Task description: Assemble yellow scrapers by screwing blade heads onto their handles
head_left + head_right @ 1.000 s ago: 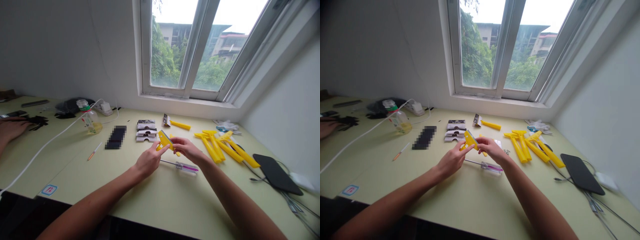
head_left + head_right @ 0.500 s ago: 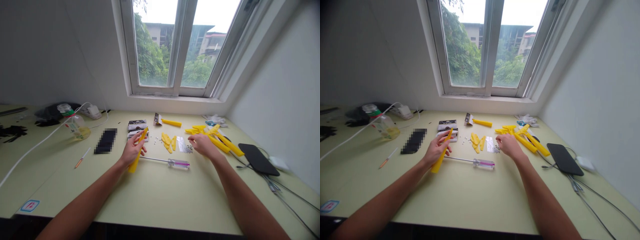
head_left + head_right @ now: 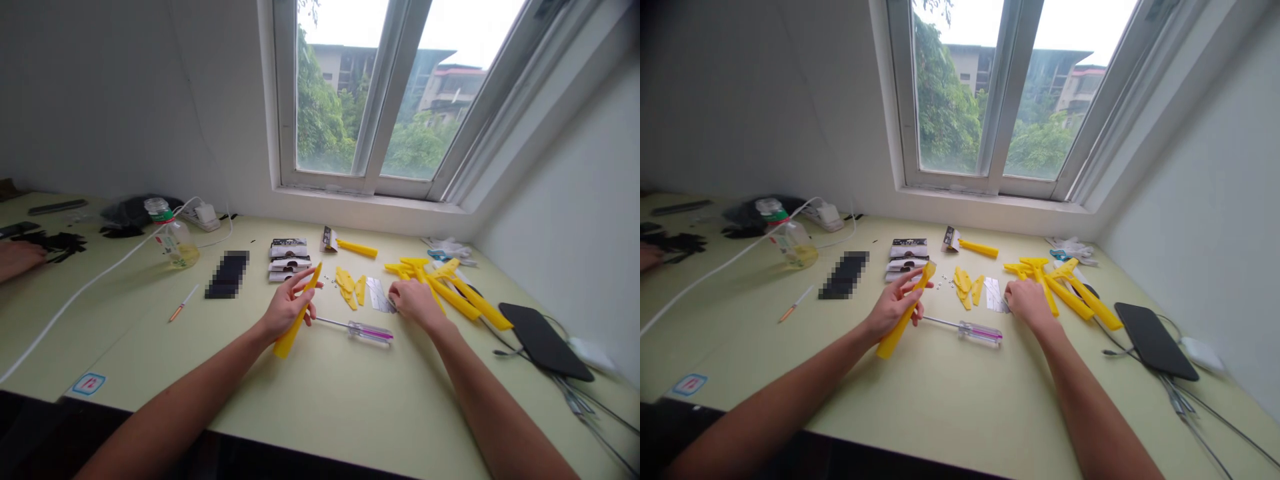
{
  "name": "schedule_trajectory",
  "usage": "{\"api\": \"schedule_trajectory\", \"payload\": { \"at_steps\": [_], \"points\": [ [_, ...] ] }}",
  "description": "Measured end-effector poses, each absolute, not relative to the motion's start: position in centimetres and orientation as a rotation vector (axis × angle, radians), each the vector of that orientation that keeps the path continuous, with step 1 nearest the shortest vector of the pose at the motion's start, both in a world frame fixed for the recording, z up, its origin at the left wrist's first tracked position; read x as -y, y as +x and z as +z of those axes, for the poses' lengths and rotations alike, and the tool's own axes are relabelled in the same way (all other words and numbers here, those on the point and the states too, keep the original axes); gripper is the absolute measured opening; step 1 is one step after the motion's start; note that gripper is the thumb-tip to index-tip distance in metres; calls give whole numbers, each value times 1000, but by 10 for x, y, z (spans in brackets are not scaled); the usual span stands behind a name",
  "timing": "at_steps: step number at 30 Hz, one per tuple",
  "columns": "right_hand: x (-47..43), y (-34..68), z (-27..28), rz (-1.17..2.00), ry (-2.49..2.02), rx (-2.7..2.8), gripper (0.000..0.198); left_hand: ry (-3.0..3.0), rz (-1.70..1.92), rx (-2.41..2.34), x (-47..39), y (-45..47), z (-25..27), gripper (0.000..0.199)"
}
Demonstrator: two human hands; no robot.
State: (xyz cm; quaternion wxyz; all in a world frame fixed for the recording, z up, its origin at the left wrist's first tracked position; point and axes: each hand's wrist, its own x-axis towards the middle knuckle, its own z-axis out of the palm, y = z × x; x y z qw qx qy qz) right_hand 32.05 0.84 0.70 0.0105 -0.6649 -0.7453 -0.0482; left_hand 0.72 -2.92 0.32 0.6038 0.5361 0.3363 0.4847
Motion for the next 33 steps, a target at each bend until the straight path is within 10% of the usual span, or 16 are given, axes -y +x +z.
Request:
{"api": "schedule_trajectory", "payload": {
  "at_steps": [33],
  "points": [
    [0, 335, 22, 320, -1896, 2411, 26, 1079, 1075, -705, 32, 9, 1, 59]
  ]
}}
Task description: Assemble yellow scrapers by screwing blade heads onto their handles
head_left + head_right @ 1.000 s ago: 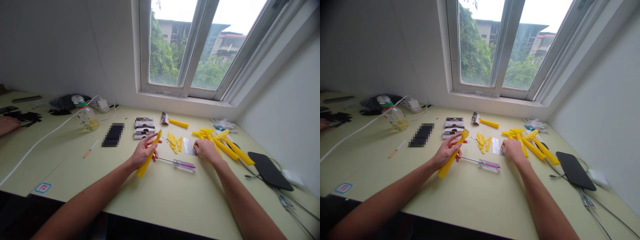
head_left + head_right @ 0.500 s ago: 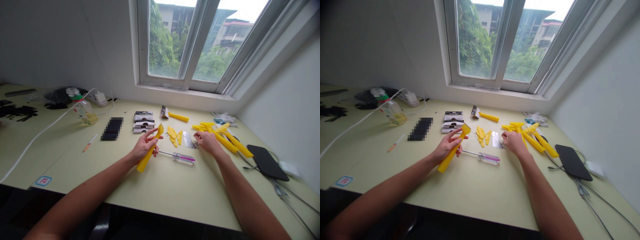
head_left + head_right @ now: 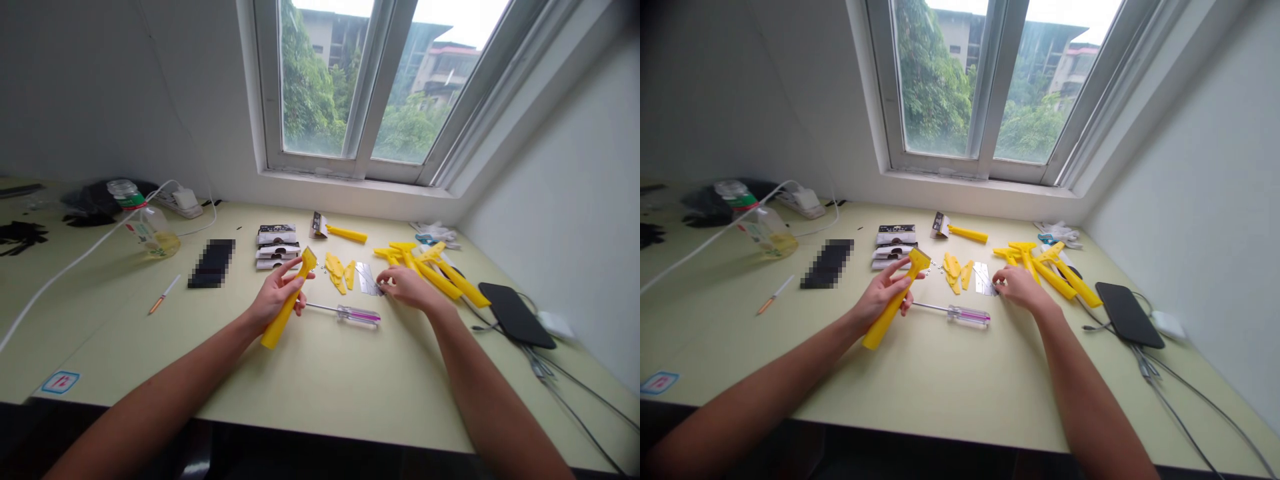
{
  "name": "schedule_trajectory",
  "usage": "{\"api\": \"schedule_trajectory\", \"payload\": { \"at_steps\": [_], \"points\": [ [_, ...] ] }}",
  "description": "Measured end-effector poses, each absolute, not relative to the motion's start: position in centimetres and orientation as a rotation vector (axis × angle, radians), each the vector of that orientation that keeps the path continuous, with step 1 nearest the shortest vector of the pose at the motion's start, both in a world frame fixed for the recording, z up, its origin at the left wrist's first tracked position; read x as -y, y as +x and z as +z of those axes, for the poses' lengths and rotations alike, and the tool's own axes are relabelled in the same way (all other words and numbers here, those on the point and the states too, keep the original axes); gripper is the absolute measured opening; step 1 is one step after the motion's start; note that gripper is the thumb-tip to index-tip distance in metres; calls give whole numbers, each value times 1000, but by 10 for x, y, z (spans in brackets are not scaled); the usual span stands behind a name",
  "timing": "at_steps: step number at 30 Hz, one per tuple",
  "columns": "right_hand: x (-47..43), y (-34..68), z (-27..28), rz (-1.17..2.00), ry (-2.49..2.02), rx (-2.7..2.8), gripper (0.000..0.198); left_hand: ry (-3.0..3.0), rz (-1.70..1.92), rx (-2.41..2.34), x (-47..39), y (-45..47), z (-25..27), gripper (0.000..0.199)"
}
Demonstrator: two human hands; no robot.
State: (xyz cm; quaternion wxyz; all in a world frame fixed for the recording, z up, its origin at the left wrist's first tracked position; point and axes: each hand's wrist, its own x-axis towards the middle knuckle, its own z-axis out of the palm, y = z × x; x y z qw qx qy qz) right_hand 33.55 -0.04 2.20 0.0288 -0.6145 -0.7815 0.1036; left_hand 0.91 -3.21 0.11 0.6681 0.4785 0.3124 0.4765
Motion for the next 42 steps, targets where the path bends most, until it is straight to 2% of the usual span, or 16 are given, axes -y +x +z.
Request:
{"api": "schedule_trajectory", "payload": {
  "at_steps": [16, 23, 30, 38, 42],
  "points": [
    [-6, 337, 11, 254, -1716, 2351, 18, 984, 1030, -618, 30, 7, 0, 65],
    [15, 269, 46, 453, -1192, 2094, 13, 982, 945, -480, 30, 5, -1, 62],
    [17, 213, 67, 404, -854, 2091, 7, 1002, 936, -432, 32, 3, 1, 60],
    [11, 204, 57, 517, -822, 2027, 9, 1042, 914, -421, 34, 3, 3, 52],
    [10, 204, 52, 535, -816, 2003, 12, 1063, 907, -437, 33, 3, 3, 56]
  ]
}}
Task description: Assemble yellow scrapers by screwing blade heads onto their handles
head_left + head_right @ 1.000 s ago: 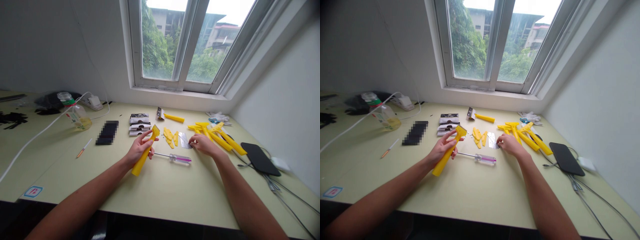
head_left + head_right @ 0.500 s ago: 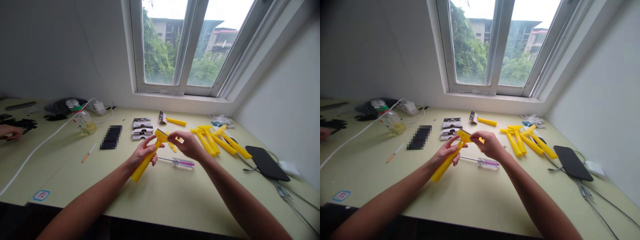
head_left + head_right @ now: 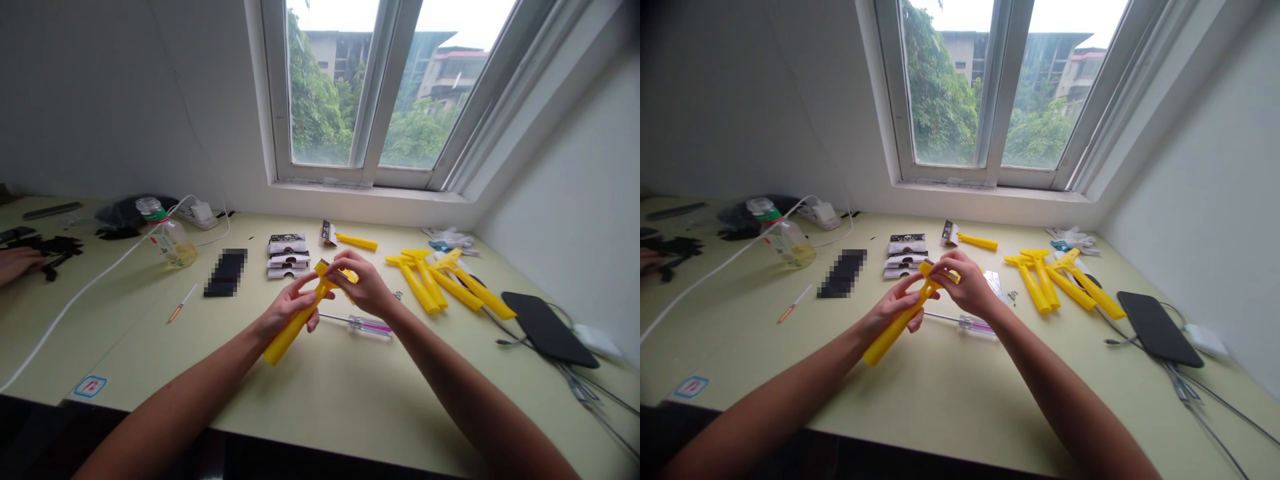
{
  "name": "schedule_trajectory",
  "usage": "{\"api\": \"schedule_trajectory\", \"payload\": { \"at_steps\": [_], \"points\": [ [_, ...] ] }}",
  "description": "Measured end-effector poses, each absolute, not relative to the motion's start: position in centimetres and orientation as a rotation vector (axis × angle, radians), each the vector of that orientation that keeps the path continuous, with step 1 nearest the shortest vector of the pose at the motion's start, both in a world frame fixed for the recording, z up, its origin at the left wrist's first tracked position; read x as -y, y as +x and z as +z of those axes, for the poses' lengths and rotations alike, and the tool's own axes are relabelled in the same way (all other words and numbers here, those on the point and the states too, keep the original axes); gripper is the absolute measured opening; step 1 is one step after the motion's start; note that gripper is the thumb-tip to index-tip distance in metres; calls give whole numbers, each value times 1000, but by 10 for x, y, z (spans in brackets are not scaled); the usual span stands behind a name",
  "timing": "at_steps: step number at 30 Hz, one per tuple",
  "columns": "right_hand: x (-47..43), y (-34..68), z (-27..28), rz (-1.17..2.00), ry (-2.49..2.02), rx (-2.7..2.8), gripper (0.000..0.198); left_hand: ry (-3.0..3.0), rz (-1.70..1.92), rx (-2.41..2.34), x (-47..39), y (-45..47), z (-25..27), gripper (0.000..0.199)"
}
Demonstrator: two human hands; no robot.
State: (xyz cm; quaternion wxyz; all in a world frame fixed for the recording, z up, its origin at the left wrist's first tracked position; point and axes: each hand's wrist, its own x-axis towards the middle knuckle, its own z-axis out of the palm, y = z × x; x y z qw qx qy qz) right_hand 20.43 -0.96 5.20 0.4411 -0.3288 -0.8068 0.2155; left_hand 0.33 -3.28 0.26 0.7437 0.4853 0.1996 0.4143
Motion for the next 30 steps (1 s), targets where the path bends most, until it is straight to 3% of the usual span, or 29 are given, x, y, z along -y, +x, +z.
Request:
{"api": "schedule_trajectory", "payload": {
  "at_steps": [8, 22, 30],
  "points": [
    [11, 203, 49, 487, -790, 1995, 4, 999, 907, -436, 37, 6, 3, 55],
    [12, 217, 59, 1102, -738, 1976, 21, 998, 874, -388, 48, 10, 11, 51],
    [15, 218, 64, 1117, -740, 2032, 19, 1009, 852, -346, 49, 8, 13, 49]
  ]
}}
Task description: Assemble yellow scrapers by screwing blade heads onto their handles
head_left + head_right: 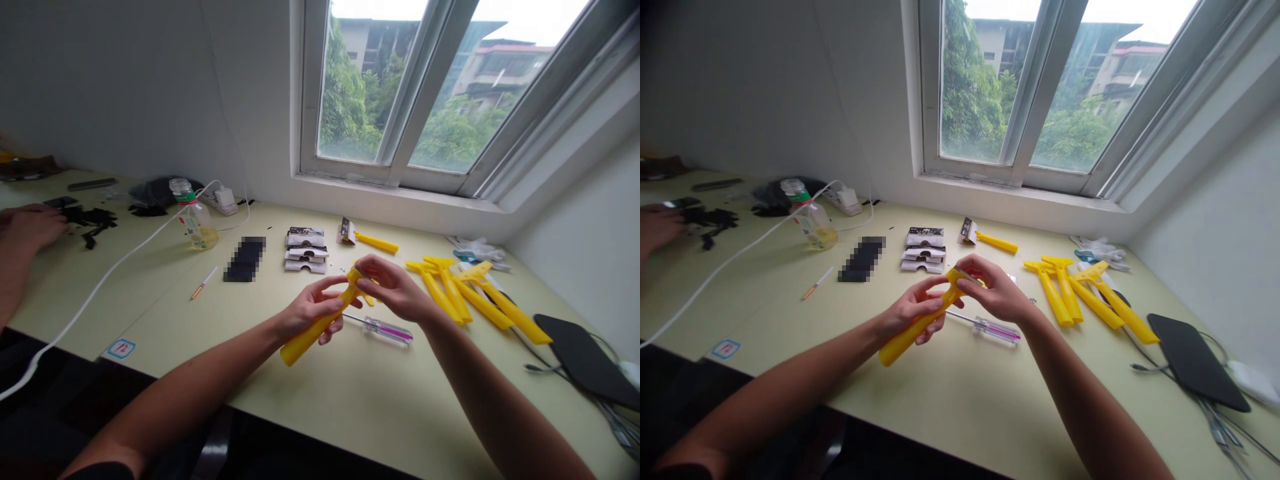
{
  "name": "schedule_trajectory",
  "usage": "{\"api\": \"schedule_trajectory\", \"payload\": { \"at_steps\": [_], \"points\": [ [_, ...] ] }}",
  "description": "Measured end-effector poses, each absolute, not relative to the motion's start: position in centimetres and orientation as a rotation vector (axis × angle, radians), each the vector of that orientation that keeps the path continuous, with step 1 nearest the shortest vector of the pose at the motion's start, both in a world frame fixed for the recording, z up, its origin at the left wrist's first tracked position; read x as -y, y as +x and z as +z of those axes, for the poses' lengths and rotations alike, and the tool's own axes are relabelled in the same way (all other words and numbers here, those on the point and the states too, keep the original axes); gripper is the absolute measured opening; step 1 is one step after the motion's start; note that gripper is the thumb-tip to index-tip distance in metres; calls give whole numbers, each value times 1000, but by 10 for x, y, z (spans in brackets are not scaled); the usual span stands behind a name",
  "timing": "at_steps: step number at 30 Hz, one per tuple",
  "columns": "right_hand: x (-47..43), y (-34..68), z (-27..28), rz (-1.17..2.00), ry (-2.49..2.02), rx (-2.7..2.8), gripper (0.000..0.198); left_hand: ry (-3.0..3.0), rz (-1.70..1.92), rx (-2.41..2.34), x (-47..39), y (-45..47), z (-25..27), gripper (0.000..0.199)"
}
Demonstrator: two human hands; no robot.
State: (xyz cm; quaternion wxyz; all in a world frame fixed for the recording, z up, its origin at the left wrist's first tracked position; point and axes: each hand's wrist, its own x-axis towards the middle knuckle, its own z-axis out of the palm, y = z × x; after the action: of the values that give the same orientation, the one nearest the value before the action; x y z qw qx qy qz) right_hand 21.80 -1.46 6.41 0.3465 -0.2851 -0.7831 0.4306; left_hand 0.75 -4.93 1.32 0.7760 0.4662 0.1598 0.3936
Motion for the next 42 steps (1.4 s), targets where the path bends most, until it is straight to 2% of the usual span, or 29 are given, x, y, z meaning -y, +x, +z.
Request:
{"api": "schedule_trajectory", "payload": {
  "at_steps": [8, 14, 23, 34, 37, 39, 42],
  "points": [
    [26, 215, 77, 800, -862, 2209, 16, 1134, 929, -461, 48, 9, 9, 55],
    [29, 213, 80, 681, -859, 2267, 13, 1192, 1006, -491, 48, 11, 9, 44],
    [27, 216, 80, 637, -877, 2301, 21, 1164, 1058, -482, 52, 16, 6, 35],
    [19, 208, 64, 795, -951, 2179, 27, 981, 1009, -467, 52, 18, 6, 38],
    [15, 208, 60, 820, -990, 2152, 36, 959, 1016, -476, 51, 18, 6, 36],
    [13, 212, 63, 689, -1041, 2147, 40, 944, 1049, -490, 48, 15, 7, 35],
    [13, 226, 72, 427, -1263, 2304, 33, 932, 1140, -542, 39, 8, 8, 37]
  ]
}}
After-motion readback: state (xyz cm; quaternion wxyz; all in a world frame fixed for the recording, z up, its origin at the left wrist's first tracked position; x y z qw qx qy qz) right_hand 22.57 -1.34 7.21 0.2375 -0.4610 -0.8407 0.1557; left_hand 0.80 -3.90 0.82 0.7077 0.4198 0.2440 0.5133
